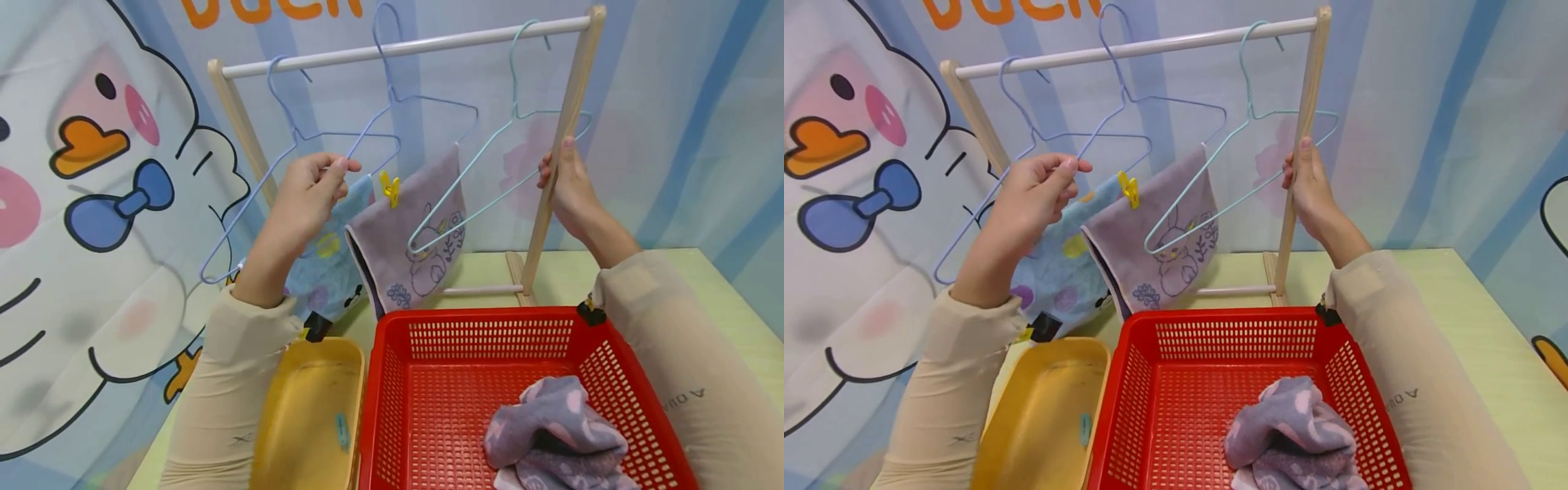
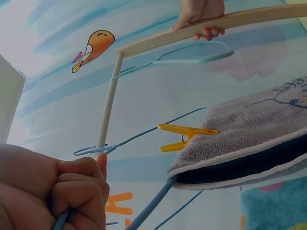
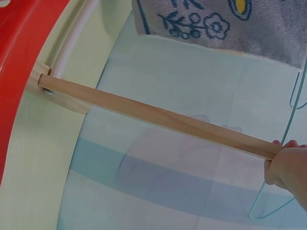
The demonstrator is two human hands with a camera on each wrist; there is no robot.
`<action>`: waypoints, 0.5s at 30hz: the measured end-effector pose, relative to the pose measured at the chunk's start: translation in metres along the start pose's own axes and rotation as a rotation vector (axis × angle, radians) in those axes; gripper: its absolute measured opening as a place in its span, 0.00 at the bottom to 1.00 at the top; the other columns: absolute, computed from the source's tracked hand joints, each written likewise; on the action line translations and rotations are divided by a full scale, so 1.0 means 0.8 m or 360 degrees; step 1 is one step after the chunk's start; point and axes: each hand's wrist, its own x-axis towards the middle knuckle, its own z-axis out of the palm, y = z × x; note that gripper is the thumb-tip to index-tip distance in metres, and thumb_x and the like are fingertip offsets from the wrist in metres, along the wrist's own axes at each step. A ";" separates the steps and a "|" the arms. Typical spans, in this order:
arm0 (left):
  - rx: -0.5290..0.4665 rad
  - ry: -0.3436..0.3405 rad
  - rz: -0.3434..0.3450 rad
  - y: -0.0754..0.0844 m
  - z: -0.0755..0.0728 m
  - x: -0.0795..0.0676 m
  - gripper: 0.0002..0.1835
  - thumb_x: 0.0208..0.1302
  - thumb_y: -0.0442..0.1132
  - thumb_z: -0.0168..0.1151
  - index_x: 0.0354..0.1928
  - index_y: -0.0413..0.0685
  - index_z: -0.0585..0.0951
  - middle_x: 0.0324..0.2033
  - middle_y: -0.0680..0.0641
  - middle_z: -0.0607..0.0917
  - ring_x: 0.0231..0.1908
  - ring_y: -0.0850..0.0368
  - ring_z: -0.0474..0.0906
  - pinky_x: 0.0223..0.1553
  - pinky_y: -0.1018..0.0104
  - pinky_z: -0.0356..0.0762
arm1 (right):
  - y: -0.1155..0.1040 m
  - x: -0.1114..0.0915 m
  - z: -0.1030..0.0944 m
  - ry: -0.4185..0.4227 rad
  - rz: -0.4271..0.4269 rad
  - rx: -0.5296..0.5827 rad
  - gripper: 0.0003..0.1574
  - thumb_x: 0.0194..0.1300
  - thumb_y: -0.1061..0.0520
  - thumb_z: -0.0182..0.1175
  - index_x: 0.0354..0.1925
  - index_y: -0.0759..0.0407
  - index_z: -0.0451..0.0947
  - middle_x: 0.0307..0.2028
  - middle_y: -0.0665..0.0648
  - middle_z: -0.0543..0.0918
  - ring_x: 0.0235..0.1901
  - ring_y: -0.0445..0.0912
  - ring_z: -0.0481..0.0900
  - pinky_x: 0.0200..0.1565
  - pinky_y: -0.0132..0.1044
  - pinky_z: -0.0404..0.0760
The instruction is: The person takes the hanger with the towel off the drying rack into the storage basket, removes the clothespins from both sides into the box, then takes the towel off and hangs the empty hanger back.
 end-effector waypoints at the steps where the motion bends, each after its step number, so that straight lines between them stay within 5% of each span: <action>1: -0.0007 0.0006 0.0007 0.001 -0.003 -0.001 0.20 0.81 0.44 0.44 0.54 0.35 0.79 0.16 0.52 0.63 0.14 0.62 0.50 0.16 0.69 0.51 | 0.000 0.000 0.000 -0.0004 0.0002 0.0015 0.26 0.78 0.36 0.29 0.42 0.56 0.60 0.32 0.50 0.64 0.36 0.44 0.63 0.48 0.34 0.61; 7: 0.0003 0.0057 0.0049 0.006 -0.018 -0.011 0.20 0.80 0.46 0.44 0.54 0.36 0.78 0.17 0.51 0.65 0.14 0.62 0.50 0.16 0.70 0.52 | 0.002 0.002 0.001 -0.0011 0.0009 0.0047 0.26 0.78 0.37 0.30 0.42 0.56 0.61 0.31 0.50 0.64 0.35 0.44 0.64 0.48 0.33 0.62; 15: 0.0215 0.0150 0.0132 0.018 -0.036 -0.036 0.20 0.79 0.47 0.47 0.53 0.38 0.81 0.20 0.47 0.70 0.12 0.60 0.52 0.13 0.68 0.53 | 0.002 0.004 0.000 0.0013 0.0000 0.0063 0.26 0.78 0.37 0.31 0.41 0.57 0.62 0.32 0.50 0.66 0.35 0.42 0.65 0.46 0.30 0.65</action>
